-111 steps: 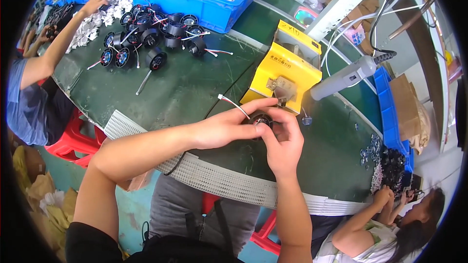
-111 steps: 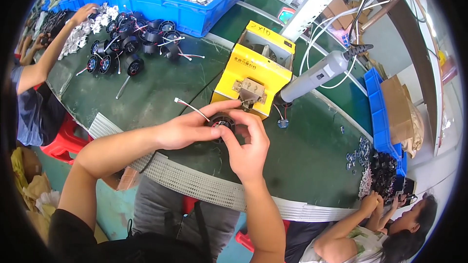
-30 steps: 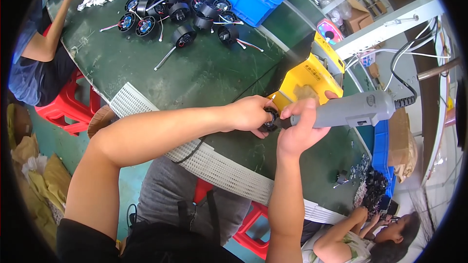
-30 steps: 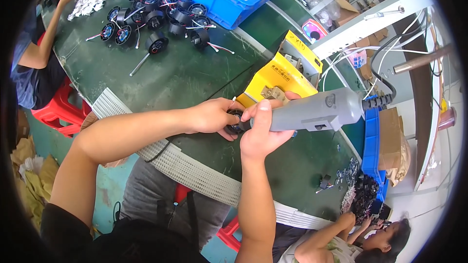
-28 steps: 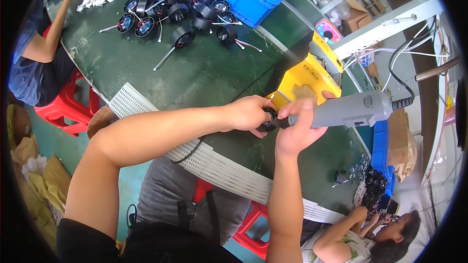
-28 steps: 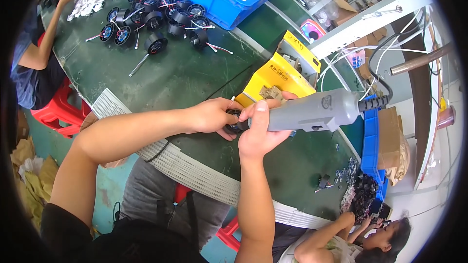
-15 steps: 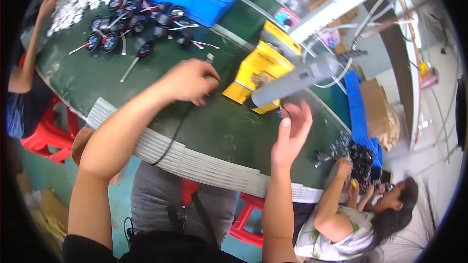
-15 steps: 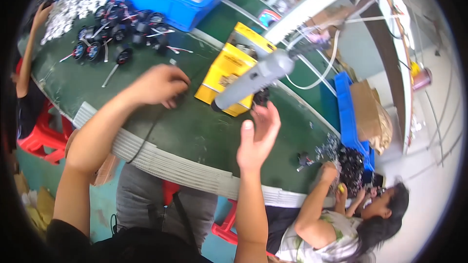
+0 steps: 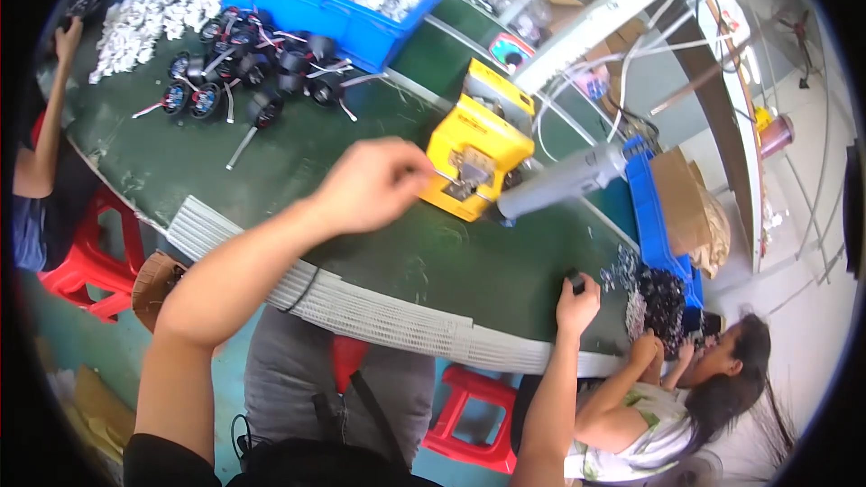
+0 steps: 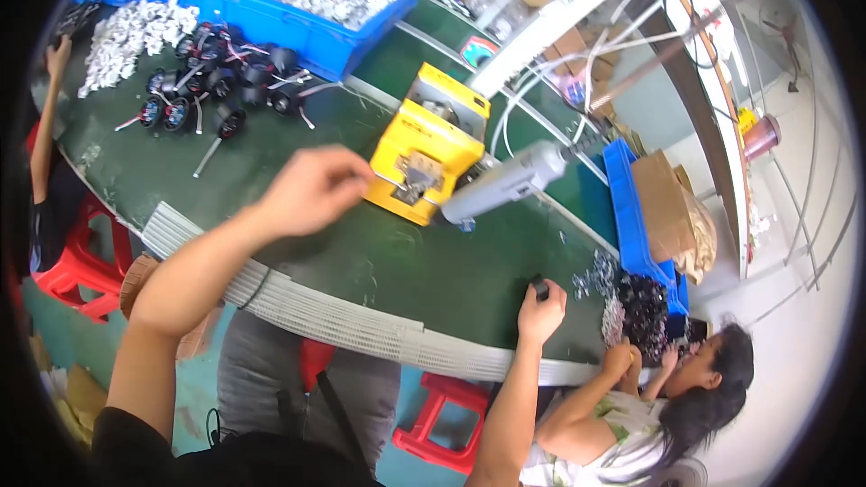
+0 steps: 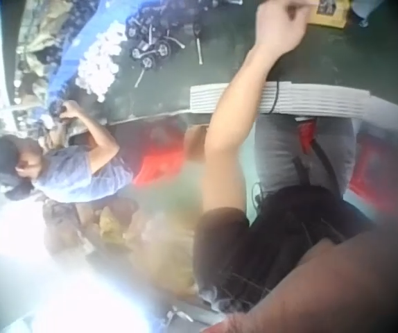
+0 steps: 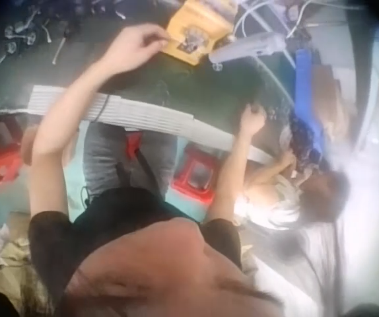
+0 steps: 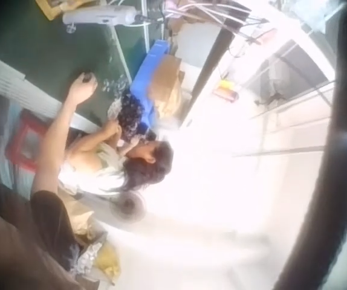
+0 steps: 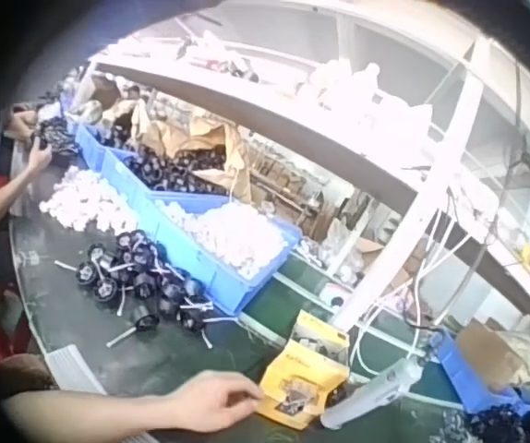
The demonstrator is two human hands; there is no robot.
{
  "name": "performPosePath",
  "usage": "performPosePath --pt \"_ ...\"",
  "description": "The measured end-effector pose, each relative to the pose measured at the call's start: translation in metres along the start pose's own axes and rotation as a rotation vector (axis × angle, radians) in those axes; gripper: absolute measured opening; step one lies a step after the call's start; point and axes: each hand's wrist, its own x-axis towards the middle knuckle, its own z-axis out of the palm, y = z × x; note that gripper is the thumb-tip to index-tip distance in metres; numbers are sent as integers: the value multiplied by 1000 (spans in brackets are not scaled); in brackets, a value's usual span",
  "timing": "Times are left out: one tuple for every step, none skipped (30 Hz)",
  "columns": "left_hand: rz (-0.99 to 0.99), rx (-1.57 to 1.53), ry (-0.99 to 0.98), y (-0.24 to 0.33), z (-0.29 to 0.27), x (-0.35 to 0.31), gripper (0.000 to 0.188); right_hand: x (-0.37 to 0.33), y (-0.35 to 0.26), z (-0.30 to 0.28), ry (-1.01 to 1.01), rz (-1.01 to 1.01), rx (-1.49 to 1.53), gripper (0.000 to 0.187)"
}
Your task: The person assembles small electronic cooling fans by securing their plastic casings with screws using an electric screwdriver.
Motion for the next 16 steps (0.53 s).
performPosePath --pt "-68 -147 -144 -2 8 -7 14 -7 -15 -2 40 -200 0 30" --pt "-295 -417 -322 -8 17 -14 19 -17 -40 -4 61 -324 72 30" --pt "-421 -568 -525 -9 18 -17 29 -29 -70 -7 83 -447 146 30" --pt "-508 -603 -703 -3 17 -19 47 -43 -103 -15 69 -542 246 33" --pt "-566 -694 -778 1 21 -21 56 -53 -129 -21 113 -687 318 34" --pt "-628 -785 -849 3 22 -24 66 -64 -154 -25 121 -771 404 31" --pt "-692 -919 -901 3 18 -26 76 -72 -176 -27 139 -870 423 29" --pt "-652 -1047 -922 4 16 -27 75 -75 -195 -24 186 -993 441 27" --pt "-609 -1174 -935 6 18 -26 75 -73 -208 -25 221 -1051 441 27" --pt "-581 -1180 -891 3 22 -24 68 -71 -220 -23 258 -1104 445 26" --pt "-643 -1189 -859 -1 23 -20 62 -67 -231 -21 239 -1088 440 26" --pt "-611 -1222 -839 -8 22 -16 60 -63 -241 -11 281 -1051 444 27" --pt "-572 -1255 -815 -13 18 -14 57 -57 -250 -7 251 -1059 454 33" --pt "-591 -1235 -791 -16 15 -12 57 -52 -255 -3 186 -1063 495 35" --pt "-567 -1186 -737 -19 11 -11 58 -48 -259 2 121 -1066 533 38" --pt "-547 -1138 -689 -18 6 -12 59 -44 -257 3 17 -1094 560 44"
